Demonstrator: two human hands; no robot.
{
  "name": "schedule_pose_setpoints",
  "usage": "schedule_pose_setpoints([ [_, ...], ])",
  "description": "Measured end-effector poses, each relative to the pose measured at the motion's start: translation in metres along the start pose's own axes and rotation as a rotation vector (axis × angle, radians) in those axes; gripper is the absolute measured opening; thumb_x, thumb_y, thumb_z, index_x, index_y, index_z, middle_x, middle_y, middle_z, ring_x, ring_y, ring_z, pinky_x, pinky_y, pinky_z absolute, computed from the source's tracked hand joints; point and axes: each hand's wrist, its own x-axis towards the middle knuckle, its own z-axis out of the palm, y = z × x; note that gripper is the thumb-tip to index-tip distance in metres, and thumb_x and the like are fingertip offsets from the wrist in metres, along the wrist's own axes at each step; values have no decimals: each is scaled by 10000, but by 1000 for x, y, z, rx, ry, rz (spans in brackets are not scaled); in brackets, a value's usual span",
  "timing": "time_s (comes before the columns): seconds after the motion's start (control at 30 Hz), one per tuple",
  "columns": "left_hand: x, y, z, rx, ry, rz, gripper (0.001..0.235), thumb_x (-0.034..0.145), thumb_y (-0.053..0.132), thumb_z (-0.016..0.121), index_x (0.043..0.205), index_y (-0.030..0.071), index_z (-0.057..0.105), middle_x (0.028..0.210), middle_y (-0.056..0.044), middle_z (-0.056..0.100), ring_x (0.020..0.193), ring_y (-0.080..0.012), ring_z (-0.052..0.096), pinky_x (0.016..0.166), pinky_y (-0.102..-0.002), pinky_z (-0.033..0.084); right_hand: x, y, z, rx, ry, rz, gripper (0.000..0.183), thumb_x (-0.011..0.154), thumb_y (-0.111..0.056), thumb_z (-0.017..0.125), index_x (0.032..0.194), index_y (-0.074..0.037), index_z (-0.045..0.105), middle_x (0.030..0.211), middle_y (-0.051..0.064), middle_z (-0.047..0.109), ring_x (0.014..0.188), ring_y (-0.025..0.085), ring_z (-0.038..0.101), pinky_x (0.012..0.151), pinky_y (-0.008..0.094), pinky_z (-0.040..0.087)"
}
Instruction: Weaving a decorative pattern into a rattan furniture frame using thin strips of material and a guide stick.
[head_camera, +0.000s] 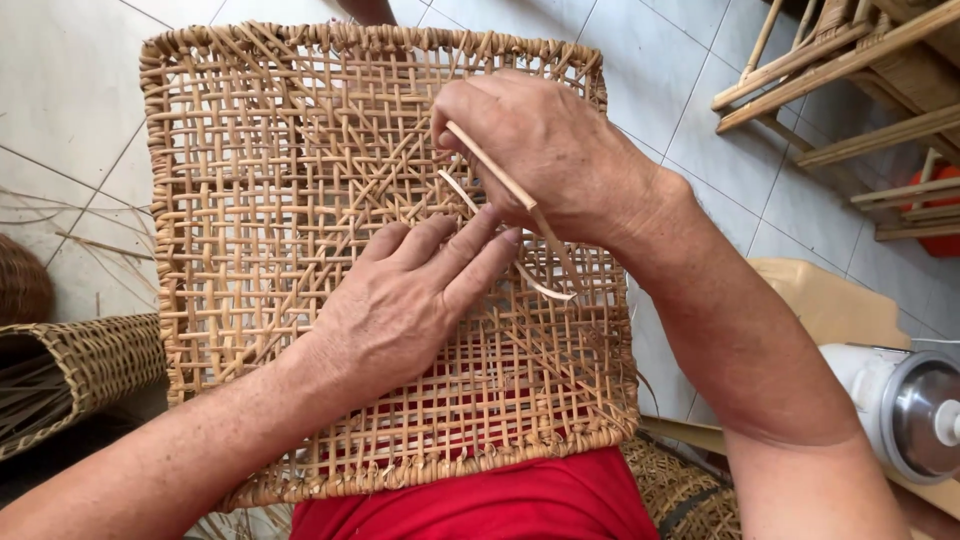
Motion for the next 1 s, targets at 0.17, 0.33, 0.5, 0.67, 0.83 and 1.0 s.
schedule_pose_setpoints([
  [0.17,1,-1,4,-71,9,28,610,890,162,533,1492,82,477,1504,-125,554,1277,-330,553,966,-468,467,14,-7,1,-215,-102,19,33,988,-104,540,968,-86,520,879,114,627,763,364,593,726,480,475],
  [0.33,1,-2,6,-122,43,39,605,914,169,571,1508,83,489,1437,-103,604,1286,-350,552,975,-471,470,33,-18,7,-318,-216,49,33,930,-120,580,915,-112,553,843,88,654,758,350,620,691,501,492],
  [0.5,0,-3,14,-143,-13,44,696,846,191,599,1530,138,484,1493,-141,573,1433,-381,460,1148,-590,373,48,-28,28,-507,-139,-96,68,991,-172,605,924,-163,608,801,24,681,728,261,665,680,430,532],
  [0.67,3,-4,18,-416,172,18,343,1023,43,453,1322,55,621,1261,-265,655,1133,-479,634,960,-561,525,55,-41,51,-512,-109,-154,248,1045,-137,470,861,-174,632,752,19,676,657,220,659,561,416,509],
  [0.83,1,-3,4,-147,5,38,635,835,129,600,1464,109,515,1441,-147,593,1256,-334,568,982,-534,464,51,-34,9,-111,-397,218,187,1099,-209,494,976,-143,617,869,49,645,769,211,580,779,432,518],
  [1.0,-1,-3,4,-88,-43,30,750,815,184,615,1545,133,452,1623,-176,440,1327,-348,532,1017,-506,447,9,-4,1,24,-160,282,144,1099,-68,441,1091,-81,584,979,112,701,794,239,652,662,389,565],
])
